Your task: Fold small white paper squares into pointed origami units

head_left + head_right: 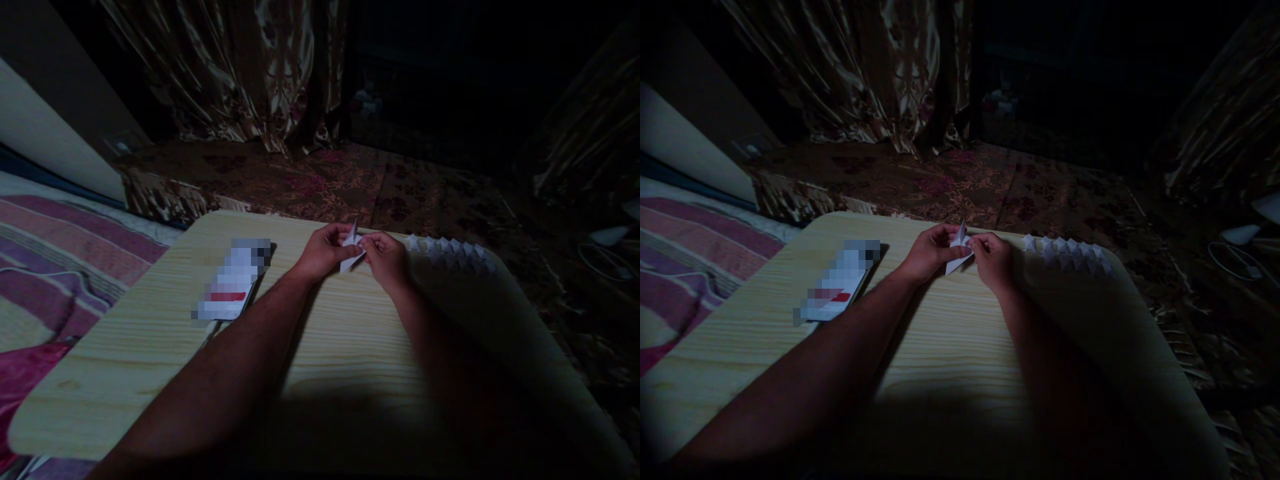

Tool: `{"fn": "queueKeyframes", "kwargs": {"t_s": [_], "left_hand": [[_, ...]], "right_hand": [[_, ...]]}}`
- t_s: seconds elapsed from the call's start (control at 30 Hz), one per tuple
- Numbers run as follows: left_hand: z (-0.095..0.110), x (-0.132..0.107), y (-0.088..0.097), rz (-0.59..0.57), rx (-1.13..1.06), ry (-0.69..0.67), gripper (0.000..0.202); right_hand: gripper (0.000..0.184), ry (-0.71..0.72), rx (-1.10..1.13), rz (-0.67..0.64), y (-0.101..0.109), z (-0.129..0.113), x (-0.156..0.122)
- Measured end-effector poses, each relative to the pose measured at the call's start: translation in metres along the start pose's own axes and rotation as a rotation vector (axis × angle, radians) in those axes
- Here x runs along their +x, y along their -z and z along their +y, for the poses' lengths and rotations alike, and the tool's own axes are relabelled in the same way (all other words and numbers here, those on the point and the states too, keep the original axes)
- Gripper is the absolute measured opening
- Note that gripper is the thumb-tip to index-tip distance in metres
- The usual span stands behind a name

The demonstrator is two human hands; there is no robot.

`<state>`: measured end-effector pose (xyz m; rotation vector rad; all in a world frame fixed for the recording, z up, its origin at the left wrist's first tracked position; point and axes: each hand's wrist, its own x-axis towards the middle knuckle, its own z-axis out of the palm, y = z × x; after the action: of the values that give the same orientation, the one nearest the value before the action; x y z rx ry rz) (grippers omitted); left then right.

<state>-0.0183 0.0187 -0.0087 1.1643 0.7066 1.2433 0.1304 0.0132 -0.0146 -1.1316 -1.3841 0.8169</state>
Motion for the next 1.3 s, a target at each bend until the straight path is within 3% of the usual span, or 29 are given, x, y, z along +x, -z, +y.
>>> {"fn": "queueKeyframes", "kwargs": {"t_s": [0.63,0.77,0.93,1.07,1.3], "left_hand": [[-0.0013,0.0005,0.0006,0.016,0.034,-0.017,0.053],[0.001,-0.001,-0.0015,0.017,0.05,0.001,0.051],[-0.0016,0.0005,0.0003,0.073,0.105,0.037,0.035],[-0.0033,0.0014,0.0019,0.093,0.174,0.017,0.029],[-0.0003,-0.0019,0.0018,0.0,0.314,-0.049,0.024]], "right_hand": [[0.014,0.055,-0.101,0.003,-0.0013,0.0004,-0.0025],[0.02,0.06,-0.154,0.031,-0.0002,-0.0015,-0.0024],[0.032,0.045,-0.179,0.045,0.0022,0.0011,-0.0007],[0.031,0.006,-0.11,0.009,0.0027,0.0018,0.0001],[0.031,-0.042,0.029,-0.057,0.0023,-0.0036,-0.0004]]}}
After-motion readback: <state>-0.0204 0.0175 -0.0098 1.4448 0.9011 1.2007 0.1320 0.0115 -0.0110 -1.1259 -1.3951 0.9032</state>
